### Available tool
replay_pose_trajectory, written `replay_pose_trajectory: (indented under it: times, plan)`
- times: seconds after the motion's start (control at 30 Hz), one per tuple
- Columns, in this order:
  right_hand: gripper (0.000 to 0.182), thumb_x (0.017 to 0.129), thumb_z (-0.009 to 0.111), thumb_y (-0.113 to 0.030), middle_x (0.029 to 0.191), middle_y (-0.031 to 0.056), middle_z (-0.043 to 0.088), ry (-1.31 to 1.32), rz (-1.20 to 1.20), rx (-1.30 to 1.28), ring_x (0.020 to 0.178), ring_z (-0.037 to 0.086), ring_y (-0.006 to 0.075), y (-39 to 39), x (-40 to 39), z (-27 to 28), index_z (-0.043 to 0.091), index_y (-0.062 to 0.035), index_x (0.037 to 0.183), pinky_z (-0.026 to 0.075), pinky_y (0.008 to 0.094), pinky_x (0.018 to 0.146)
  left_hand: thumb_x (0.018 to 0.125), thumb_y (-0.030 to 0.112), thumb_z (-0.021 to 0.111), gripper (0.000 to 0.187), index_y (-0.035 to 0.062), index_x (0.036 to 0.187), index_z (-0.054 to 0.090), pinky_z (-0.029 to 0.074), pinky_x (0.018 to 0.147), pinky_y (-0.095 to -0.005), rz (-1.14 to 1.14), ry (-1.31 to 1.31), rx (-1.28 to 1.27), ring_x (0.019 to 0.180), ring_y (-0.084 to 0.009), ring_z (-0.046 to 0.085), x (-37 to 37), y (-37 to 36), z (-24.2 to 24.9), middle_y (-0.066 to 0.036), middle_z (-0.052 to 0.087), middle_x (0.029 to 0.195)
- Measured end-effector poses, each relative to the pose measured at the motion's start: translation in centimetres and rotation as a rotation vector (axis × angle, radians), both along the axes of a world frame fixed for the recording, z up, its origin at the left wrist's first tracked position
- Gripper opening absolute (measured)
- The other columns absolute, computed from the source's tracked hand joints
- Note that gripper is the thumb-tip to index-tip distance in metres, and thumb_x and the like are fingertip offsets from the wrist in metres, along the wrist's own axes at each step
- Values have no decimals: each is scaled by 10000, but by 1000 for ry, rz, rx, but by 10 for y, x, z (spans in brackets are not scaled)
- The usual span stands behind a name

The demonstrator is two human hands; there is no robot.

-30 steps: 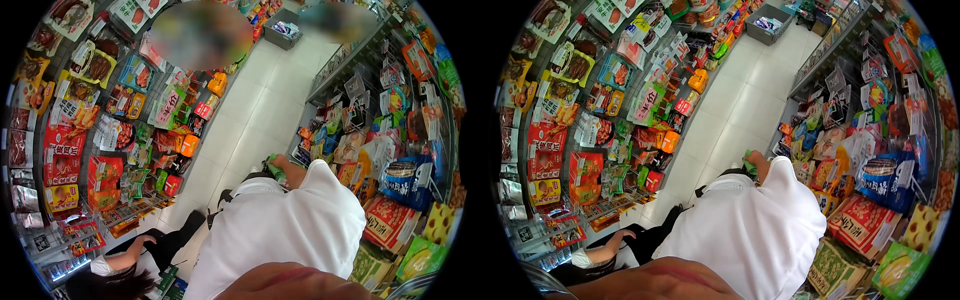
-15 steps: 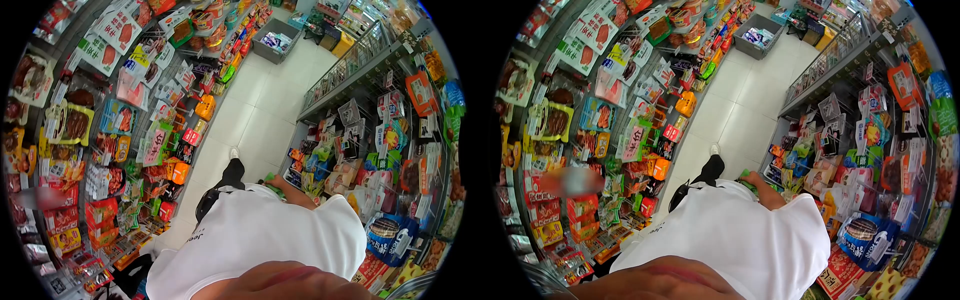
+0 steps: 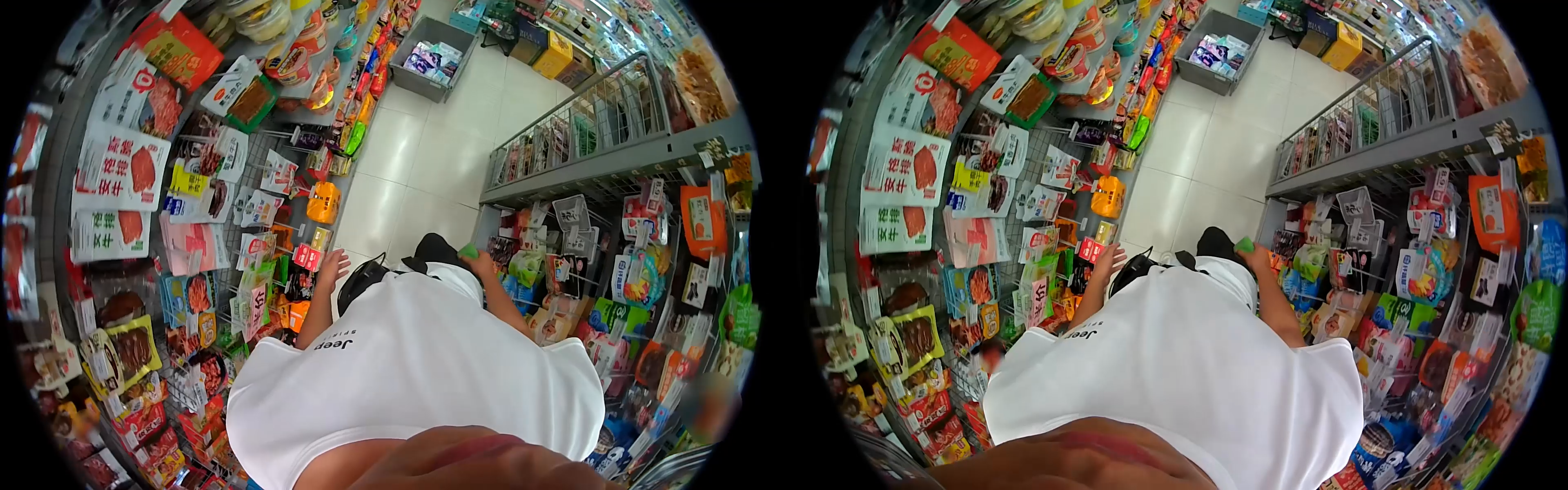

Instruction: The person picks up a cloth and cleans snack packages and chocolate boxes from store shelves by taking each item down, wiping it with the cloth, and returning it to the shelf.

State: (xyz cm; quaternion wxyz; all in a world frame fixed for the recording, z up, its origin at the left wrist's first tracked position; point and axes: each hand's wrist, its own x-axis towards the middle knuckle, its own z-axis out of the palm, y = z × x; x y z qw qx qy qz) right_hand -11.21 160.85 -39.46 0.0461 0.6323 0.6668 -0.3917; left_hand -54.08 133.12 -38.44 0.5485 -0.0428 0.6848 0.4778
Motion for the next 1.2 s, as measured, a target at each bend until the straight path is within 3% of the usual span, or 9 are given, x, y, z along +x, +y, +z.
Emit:
replay_pose_trajectory:
  times: [0.17, 0.27, 0.33, 0.53, 0.7, 0.77, 0.9, 0.97, 1.2]
  plan:
    - [696, 757, 778, -554, 1019, 222, 747, 62, -320, -150, 936, 729, 341, 114, 14, -61, 734, 49, 1102, 543, 427, 866, 989, 346, 579, 456, 30, 1317, 602, 524, 917, -355, -68, 78, -44, 1064, -237, 651, 3, 47, -59, -131, 668, 1205]
    - [752, 778, 764, -542, 1076, 220, 725, 57, -451, -292, 926, 721, 313, 201, 2, -22, 692, 97, 1167, 534, 411, 845, 981, 338, 584, 444, 31, 1300, 621, 508, 905, -336, -5, 104, -159, 1031, -226, 639, 25, 57, -87, -114, 665, 1185]
    - [762, 779, 768, -532, 1119, 235, 713, 122, -439, -291, 931, 720, 316, 254, -10, 7, 675, 97, 1198, 540, 413, 832, 982, 346, 580, 447, 43, 1309, 617, 505, 897, -338, -43, 139, -245, 1027, -219, 632, 39, 87, -62, -107, 660, 1190]
    - [741, 728, 837, -492, 1078, 211, 734, 187, -182, -355, 943, 728, 308, 410, -46, -23, 693, 81, 1174, 568, 410, 818, 983, 370, 570, 459, 79, 1337, 604, 494, 876, -342, -101, 244, -306, 1014, -199, 612, 42, 229, 1, -85, 644, 1206]
    - [768, 689, 869, -509, 1044, 212, 745, -13, 225, -274, 939, 732, 294, 519, -101, -3, 706, 58, 1181, 568, 407, 853, 983, 390, 562, 471, 109, 1360, 593, 485, 858, -346, -47, 246, -284, 1004, -183, 595, -3, 356, 13, -66, 631, 1220]
    - [734, 703, 868, -504, 1045, 203, 748, -84, 311, -275, 941, 732, 284, 559, -113, -27, 717, 24, 1190, 562, 399, 871, 981, 398, 562, 472, 136, 1373, 585, 479, 862, -355, 12, 84, -312, 1016, -177, 587, -28, 407, 13, -57, 624, 1233]
    - [651, 745, 853, -481, 1058, 176, 753, 62, 52, -333, 928, 728, 267, 631, -131, -46, 730, -18, 1187, 556, 395, 864, 978, 416, 559, 439, 185, 1349, 589, 468, 886, -392, -6, -106, -349, 1063, -179, 574, -87, 478, -50, -24, 610, 1260]
    - [636, 757, 848, -472, 1047, 170, 754, 31, -91, -310, 915, 727, 257, 663, -155, -21, 729, -12, 1181, 557, 388, 853, 979, 422, 560, 440, 177, 1344, 587, 470, 906, -400, -44, -125, -383, 1104, -183, 575, -120, 526, -55, -32, 617, 1268]
    - [619, 795, 827, -459, 1003, 163, 754, 7, -119, -283, 866, 723, 239, 785, -222, -14, 713, 13, 1178, 559, 369, 804, 1023, 372, 518, 429, 107, 1358, 562, 516, 932, -390, -20, 4, -317, 1116, -226, 669, -242, 741, -7, -89, 658, 1288]
